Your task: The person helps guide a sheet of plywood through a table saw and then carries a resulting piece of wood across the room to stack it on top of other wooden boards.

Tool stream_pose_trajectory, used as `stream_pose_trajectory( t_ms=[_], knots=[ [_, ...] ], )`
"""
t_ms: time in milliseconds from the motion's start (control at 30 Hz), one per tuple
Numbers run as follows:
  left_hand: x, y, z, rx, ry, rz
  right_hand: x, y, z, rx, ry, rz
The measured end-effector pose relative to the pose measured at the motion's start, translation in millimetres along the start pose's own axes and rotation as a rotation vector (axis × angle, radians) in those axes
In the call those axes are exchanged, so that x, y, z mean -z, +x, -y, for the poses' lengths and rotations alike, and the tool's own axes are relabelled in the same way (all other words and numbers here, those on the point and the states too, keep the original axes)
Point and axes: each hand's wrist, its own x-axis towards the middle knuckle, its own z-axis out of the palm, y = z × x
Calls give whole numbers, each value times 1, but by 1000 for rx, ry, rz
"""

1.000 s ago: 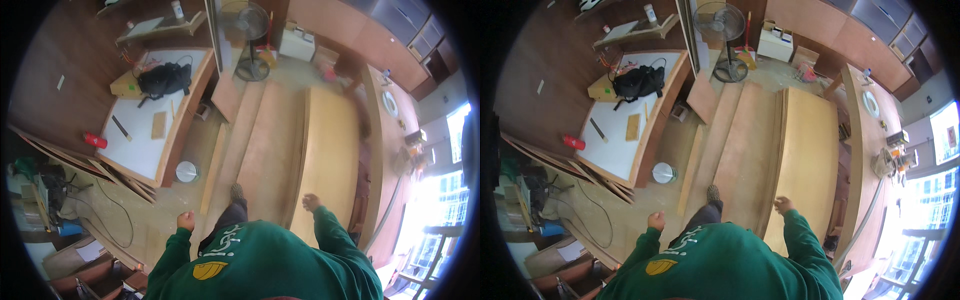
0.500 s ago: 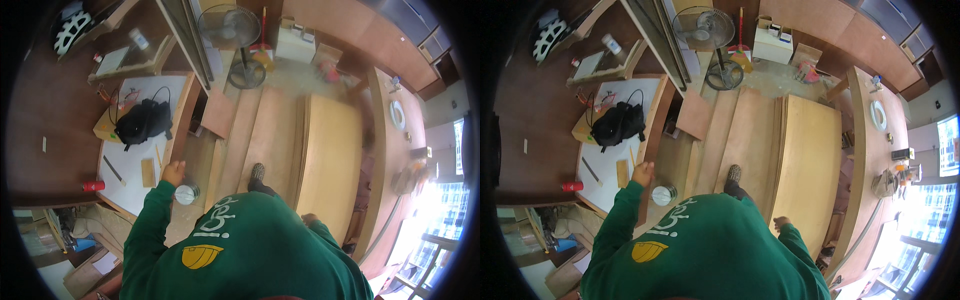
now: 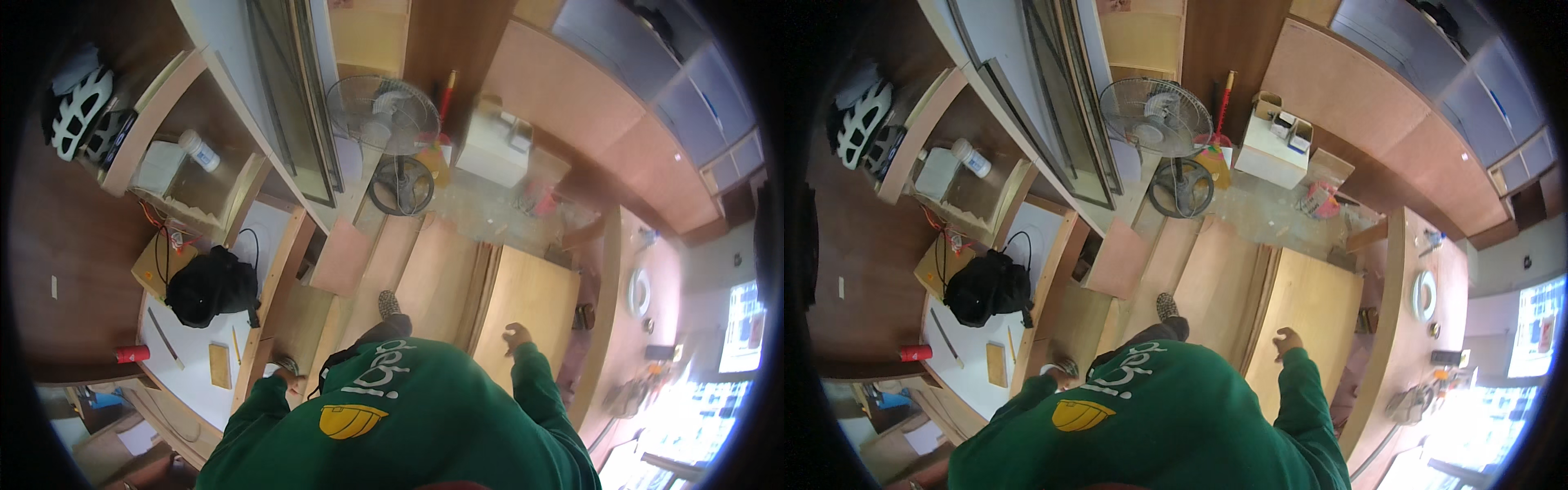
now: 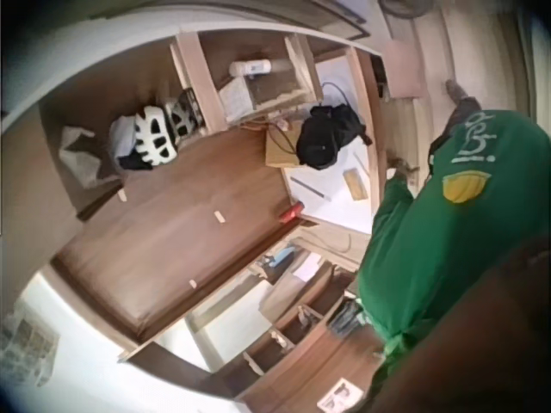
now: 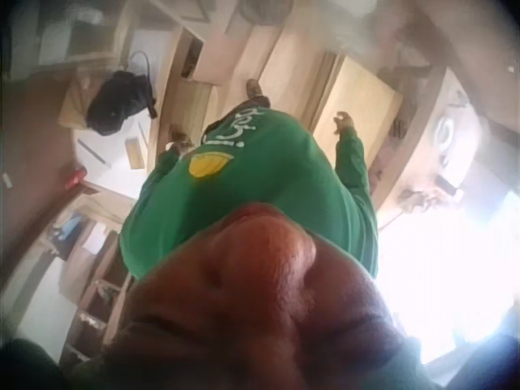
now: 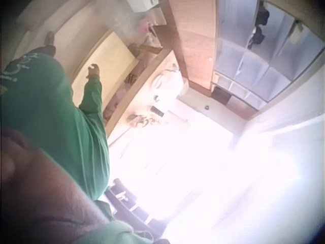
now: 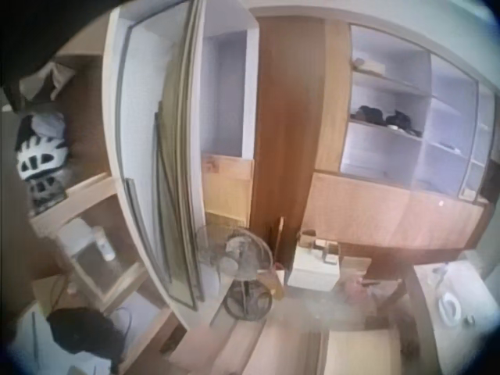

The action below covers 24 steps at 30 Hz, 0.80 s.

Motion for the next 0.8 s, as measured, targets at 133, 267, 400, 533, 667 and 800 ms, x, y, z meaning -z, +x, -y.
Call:
stream_pose_trajectory(
  t_ms=[133,267,400,533,667,800],
  knots=[
    [56,90,-77,-168,-185,-98,16,20,45,-221,97,300],
    [147,36,-220,-587,-163,-369,28,81,60,-191,30,121],
    [203,-62,-287,-325,-663,-365,53,136,147,-195,-242,262],
    [111,-9,-228,-255,-535,-466,72,249,223,-8,-392,415],
    [31,-27,-205,313,-607,-419,40,352,319,50,-530,569],
    [-107,-70,-268,738,-899,-360,-20,391,449,126,-740,638]
  ],
)
